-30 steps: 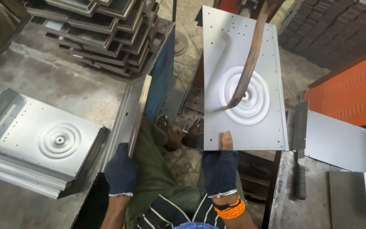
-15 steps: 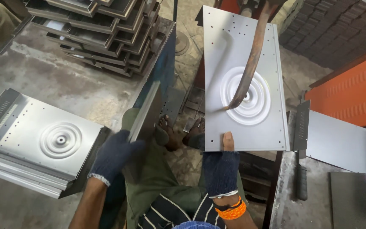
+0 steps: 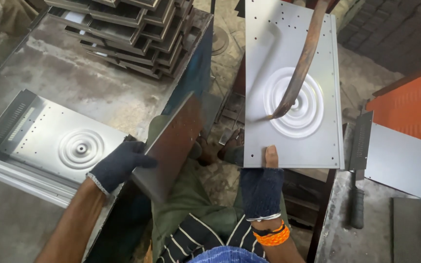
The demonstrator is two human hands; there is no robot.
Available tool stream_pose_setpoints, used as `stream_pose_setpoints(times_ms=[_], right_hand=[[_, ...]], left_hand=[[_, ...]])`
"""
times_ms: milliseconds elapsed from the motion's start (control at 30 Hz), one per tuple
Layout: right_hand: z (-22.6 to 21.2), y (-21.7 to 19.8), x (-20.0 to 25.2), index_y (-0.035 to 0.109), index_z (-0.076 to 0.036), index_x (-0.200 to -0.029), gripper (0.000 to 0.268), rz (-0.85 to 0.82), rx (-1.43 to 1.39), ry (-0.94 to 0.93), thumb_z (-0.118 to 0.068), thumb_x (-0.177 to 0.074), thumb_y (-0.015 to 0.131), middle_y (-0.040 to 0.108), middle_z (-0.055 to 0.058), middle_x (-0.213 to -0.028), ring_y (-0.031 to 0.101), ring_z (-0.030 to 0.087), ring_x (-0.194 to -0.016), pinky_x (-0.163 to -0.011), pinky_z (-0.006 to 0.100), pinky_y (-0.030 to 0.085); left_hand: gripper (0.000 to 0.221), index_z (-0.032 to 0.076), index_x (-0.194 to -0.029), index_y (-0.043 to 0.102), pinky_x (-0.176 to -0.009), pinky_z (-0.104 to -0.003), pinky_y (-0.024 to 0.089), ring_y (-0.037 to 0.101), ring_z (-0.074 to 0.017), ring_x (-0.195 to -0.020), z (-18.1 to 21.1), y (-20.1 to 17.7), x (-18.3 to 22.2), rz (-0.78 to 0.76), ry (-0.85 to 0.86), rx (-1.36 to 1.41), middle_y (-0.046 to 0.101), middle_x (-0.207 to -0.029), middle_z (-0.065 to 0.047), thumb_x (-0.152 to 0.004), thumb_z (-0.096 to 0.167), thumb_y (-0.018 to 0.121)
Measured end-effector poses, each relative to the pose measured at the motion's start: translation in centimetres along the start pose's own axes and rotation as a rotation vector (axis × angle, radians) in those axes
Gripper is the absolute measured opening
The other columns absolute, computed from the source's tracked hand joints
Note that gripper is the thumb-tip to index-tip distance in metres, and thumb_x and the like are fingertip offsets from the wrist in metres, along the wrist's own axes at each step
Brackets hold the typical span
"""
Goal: Using a spot welder to join metal panels and assemble enclosures.
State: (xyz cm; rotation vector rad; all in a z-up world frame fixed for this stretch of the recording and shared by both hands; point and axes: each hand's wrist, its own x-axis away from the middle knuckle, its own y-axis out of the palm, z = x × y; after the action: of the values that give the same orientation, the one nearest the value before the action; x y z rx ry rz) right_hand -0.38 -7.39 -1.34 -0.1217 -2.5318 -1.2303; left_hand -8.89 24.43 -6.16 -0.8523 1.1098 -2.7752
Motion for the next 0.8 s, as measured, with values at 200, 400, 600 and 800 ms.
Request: stream_pose_setpoints(times_ms=[200,400,600,800], right_hand=[[-0.2,-0.6,-0.1,0.062,-0.004,-0.123,0.036,-0.037,0.013,0.028,-0.028,-0.097,0.068,0.068,0.005,-0.121,0.065,0.019,-0.109,-0.102,0.035,0.052],[-0.4,-0.5,0.0,0.062,-0.007,-0.125,0.035,-0.049,0.001,0.053,-0.029,-0.098,0.068,0.069,0.004,-0.121,0.064,0.019,-0.110,-0.102,0.035,0.050],[-1.2,0.2,0.3,0.060,-0.007,-0.127,0.039,-0.016,0.077,0.041,-0.028,-0.095,0.067,0.068,0.005,-0.122,0.065,0.020,-0.110,-0.102,0.037,0.052],[-1.2,-0.2,-0.1,0.056,-0.004,-0.133,0.045,-0.025,0.067,-0.002,-0.026,-0.096,0.069,0.065,0.008,-0.126,0.064,0.023,-0.112,-0.101,0.039,0.052]], left_hand=[[0.038,-0.006,-0.119,0.067,-0.082,-0.039,0.058,0.072,-0.0276,-0.091,3.7,3.7,1.9,-0.079,-0.181,1.340,0.076,-0.102,-0.017,-0.083,0.006,0.068],[0.051,-0.002,-0.132,0.058,-0.093,-0.038,0.059,0.069,-0.0244,-0.106,3.8,9.4,0.9,0.049,0.145,1.744,0.068,-0.117,-0.014,-0.084,0.010,0.069],[0.069,0.012,-0.134,0.055,-0.086,-0.037,0.063,0.071,-0.0228,-0.103,7.9,11.0,0.8,-0.017,0.040,2.042,0.072,-0.113,-0.007,-0.067,0.008,0.073],[0.054,0.004,-0.149,0.051,-0.075,-0.027,0.061,0.071,-0.0207,-0.083,5.0,15.6,-4.5,-1.141,0.510,2.421,0.070,-0.101,-0.014,-0.105,0.033,0.063]])
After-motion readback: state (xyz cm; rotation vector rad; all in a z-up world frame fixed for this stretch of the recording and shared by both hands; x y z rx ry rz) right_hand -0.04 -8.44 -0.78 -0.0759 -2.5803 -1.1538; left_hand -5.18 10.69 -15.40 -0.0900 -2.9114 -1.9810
